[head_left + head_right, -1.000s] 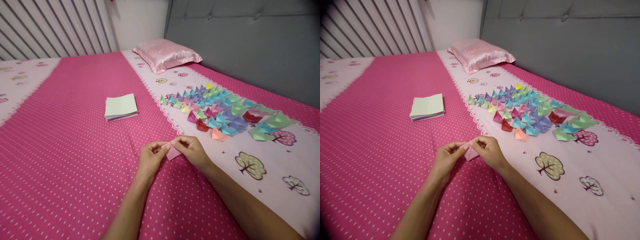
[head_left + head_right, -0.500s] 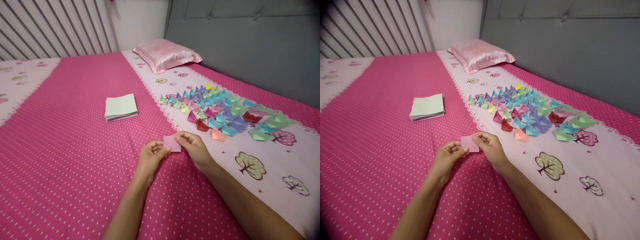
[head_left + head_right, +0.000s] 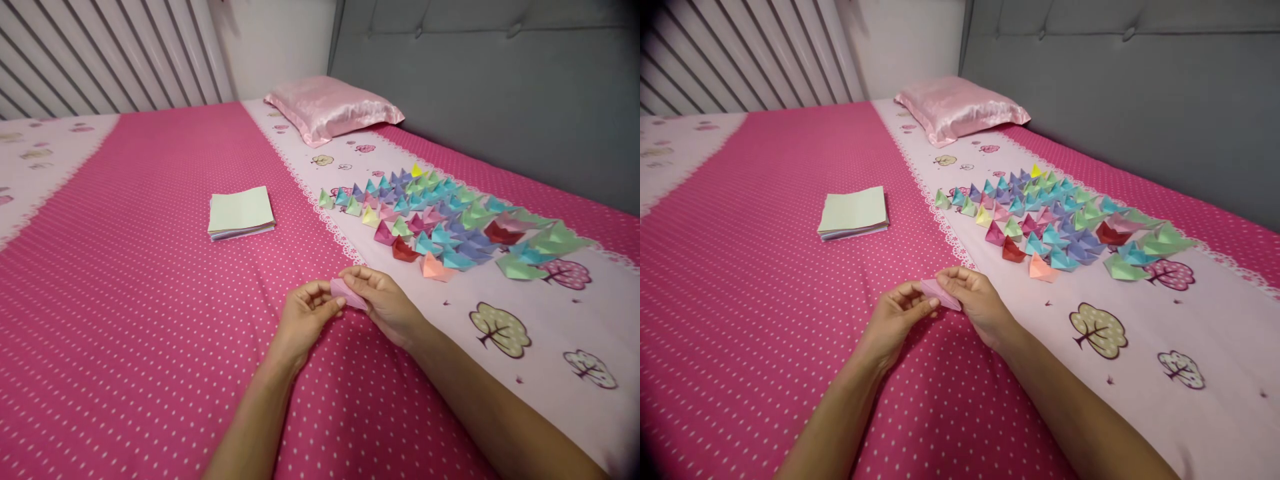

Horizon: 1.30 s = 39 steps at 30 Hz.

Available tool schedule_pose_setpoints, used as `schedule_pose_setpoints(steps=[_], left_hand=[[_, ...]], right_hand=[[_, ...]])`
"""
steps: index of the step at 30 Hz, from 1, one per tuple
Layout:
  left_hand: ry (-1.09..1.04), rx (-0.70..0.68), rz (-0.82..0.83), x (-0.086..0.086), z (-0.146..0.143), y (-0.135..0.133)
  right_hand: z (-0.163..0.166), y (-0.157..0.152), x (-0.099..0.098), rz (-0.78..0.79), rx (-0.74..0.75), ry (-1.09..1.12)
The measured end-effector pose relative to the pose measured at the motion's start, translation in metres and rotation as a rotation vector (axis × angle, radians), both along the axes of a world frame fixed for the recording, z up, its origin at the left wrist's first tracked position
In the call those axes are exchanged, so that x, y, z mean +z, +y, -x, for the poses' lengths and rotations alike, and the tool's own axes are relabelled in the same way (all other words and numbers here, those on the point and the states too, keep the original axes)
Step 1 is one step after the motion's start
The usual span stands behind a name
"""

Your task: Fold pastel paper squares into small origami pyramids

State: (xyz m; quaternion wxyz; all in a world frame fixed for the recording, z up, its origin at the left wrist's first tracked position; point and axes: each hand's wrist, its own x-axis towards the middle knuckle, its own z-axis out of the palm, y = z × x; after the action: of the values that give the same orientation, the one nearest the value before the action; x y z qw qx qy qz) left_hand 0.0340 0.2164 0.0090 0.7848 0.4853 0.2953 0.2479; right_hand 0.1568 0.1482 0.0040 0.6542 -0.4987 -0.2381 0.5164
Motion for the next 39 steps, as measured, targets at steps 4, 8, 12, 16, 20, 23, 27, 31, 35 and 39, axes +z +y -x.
schedule_pose_setpoints(steps=[4,8,12,16,20,23,27,31,35,39], left_hand=[[0.009,0.034,-0.016,-0.002,-0.001,0.000],[0.006,0.085,-0.022,-0.002,-0.002,0.001],[-0.012,0.162,-0.012,0.001,-0.002,0.002],[-0.025,0.223,0.000,0.002,-0.002,0.002],[0.024,0.231,-0.012,0.001,-0.002,0.003],[0.059,0.230,-0.105,-0.001,-0.002,0.006],[0.103,0.214,-0.226,0.000,0.000,0.008],[0.120,0.216,-0.197,0.003,0.001,0.005],[0.129,0.202,-0.249,0.004,0.002,0.004],[0.123,0.143,-0.338,0.004,0.003,0.005]], right_hand=[[0.001,0.000,-0.003,-0.030,-0.097,-0.221],[0.000,0.000,0.000,-0.106,-0.209,-0.630],[0.002,-0.003,0.003,-0.169,-0.165,-0.829],[0.002,-0.005,0.002,-0.213,-0.130,-0.930],[0.000,-0.005,0.001,-0.182,-0.123,-0.935],[-0.002,-0.004,0.002,-0.160,-0.125,-0.923],[-0.004,-0.004,0.005,-0.167,-0.081,-0.936],[-0.003,-0.004,0.005,-0.163,-0.073,-0.963],[-0.003,-0.005,0.005,-0.138,-0.106,-0.977],[-0.003,-0.005,0.008,-0.147,-0.118,-0.993]])
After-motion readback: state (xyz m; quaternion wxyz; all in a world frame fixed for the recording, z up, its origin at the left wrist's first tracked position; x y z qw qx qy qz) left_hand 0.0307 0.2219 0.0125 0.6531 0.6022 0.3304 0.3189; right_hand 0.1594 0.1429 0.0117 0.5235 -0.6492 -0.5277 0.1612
